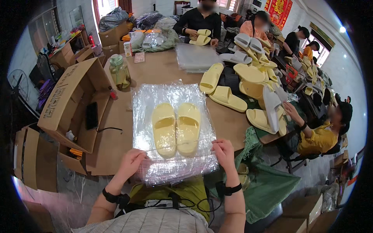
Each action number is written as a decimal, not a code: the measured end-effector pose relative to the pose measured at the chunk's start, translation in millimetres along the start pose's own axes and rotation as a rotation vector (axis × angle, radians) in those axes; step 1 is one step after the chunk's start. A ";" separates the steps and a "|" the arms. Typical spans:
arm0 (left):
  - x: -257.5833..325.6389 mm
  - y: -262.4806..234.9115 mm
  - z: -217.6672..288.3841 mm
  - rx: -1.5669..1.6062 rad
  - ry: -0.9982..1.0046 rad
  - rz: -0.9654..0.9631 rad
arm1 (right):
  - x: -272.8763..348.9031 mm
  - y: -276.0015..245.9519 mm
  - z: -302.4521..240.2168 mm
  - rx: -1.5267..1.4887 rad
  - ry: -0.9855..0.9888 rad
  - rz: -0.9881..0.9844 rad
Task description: Packing pairs of sandals into clear plastic bags and placing them aside.
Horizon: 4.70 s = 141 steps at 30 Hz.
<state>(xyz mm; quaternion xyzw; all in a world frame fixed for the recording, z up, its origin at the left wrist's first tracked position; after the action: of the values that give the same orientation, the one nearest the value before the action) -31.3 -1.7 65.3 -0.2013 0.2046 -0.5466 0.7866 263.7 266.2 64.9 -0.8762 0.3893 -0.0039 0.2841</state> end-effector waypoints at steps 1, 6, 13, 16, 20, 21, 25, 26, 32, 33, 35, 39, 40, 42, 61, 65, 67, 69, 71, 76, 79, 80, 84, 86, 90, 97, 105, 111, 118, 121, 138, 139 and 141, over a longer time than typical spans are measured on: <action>-3.9 0.6 1.6 0.000 -0.001 0.000 | 0.0 2.7 4.4 -0.001 0.000 0.000; -22.0 11.8 -18.7 0.134 -0.334 -0.015 | 2.6 9.5 17.9 0.296 0.106 0.197; -25.9 14.6 -18.5 0.196 -0.398 0.010 | 17.4 48.7 -87.5 0.765 -0.150 0.292; -26.0 13.7 -13.6 0.096 -0.406 0.023 | 20.3 103.9 -110.8 0.693 -0.356 -0.177; -22.9 10.8 -11.7 0.050 -0.397 0.029 | 19.6 139.6 -97.0 0.712 -0.302 -0.319; -19.6 10.8 -10.1 0.041 -0.438 0.004 | 17.3 141.6 -89.4 0.733 -0.230 -0.329; -12.3 0.5 21.9 -0.480 -0.070 0.210 | 18.2 148.5 -78.9 0.741 -0.207 -0.345; -15.5 5.0 36.2 -0.537 0.124 0.176 | 17.4 149.1 -77.2 0.742 -0.202 -0.350; -29.0 48.8 15.6 -0.665 0.096 -0.165 | 14.4 141.1 -74.9 0.705 -0.240 -0.377; -28.6 51.1 10.6 -0.663 0.100 -0.169 | 15.5 139.0 -74.4 0.679 -0.228 -0.391; -28.7 53.3 1.4 -0.616 0.092 -0.168 | 15.3 134.5 -71.4 0.654 -0.210 -0.404; -28.7 54.4 -4.9 -0.612 0.080 -0.158 | 14.3 105.9 -57.0 0.794 -0.057 -0.313; -28.5 53.3 -5.5 -0.611 0.077 -0.157 | 15.6 94.2 -49.6 0.825 0.005 -0.249; -28.8 53.9 -4.6 -0.593 0.093 -0.177 | 17.7 72.8 -36.8 0.698 0.081 -0.160; -26.3 52.8 -4.4 -0.608 0.104 -0.140 | -77.2 143.3 -73.8 0.794 0.205 -0.049; -25.9 51.8 -2.0 -0.617 0.100 -0.134 | -86.1 157.4 -66.4 0.872 0.216 -0.102; -26.1 52.5 -3.2 -0.618 0.097 -0.134 | -93.3 158.4 -64.5 0.859 0.233 -0.089; -26.1 52.9 -4.2 -0.621 0.094 -0.134 | -99.9 154.9 -62.5 0.823 0.267 -0.127; -25.9 53.4 -4.5 -0.631 0.103 -0.129 | -103.6 157.1 -59.4 0.786 0.299 -0.165; -25.3 51.3 -1.8 -0.610 0.110 -0.130 | -108.1 165.7 -54.1 0.846 0.179 -0.085; -24.2 48.7 -2.2 -0.596 0.120 -0.096 | -109.2 165.1 -49.2 0.813 0.172 -0.065; -23.5 47.6 -2.5 -0.596 0.131 -0.057 | -109.0 164.2 -47.6 0.810 0.176 -0.058; -22.5 45.2 -7.5 -0.433 0.107 0.001 | -103.6 156.1 -45.4 0.736 0.179 -0.026; -23.0 46.6 -11.0 -0.485 0.067 -0.032 | -96.1 145.0 -42.6 0.706 0.199 0.012; -25.2 51.7 -13.8 -0.591 0.104 -0.096 | -78.1 123.1 -30.6 0.695 0.295 0.000; -22.4 47.9 -17.3 -0.638 0.124 -0.102 | -79.6 107.7 -54.9 0.539 0.472 -0.092; -25.7 53.8 -11.6 -0.595 0.193 -0.066 | -96.0 104.2 -18.1 0.532 0.254 0.038; -24.1 55.7 -14.5 -0.571 0.165 -0.079 | -30.3 58.8 -26.4 0.289 0.263 0.165; -22.2 49.2 -14.7 -0.559 0.154 -0.076 | 115.3 -49.9 41.4 -0.277 0.195 0.883; -25.5 51.8 -10.5 -0.559 0.159 -0.092 | 191.8 -119.9 125.2 -0.120 0.228 1.254; -19.9 46.0 -12.7 -0.563 0.084 -0.061 | 209.7 -53.5 267.8 0.049 0.951 0.830; -20.1 46.7 -12.1 -0.560 0.102 -0.060 | 192.7 -75.2 244.6 0.012 0.629 1.048; -29.2 57.8 -8.2 -0.529 0.153 -0.074 | 174.9 -128.9 234.5 -0.073 0.292 1.119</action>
<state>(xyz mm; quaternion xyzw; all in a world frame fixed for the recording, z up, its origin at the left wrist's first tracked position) -0.1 43.6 30.2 -0.3653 0.3915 -0.5161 0.6685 526.6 331.5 -104.6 -0.5365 0.8284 0.0394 0.1561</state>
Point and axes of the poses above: each hand's wrist, its own x-axis away from the middle knuckle, its own y-axis out of the palm, z = x × y, the point moved 5 cm from there along -x, towards the middle knuckle, and after that the axes turned 11 degrees about -z, right-handed, at the moved point
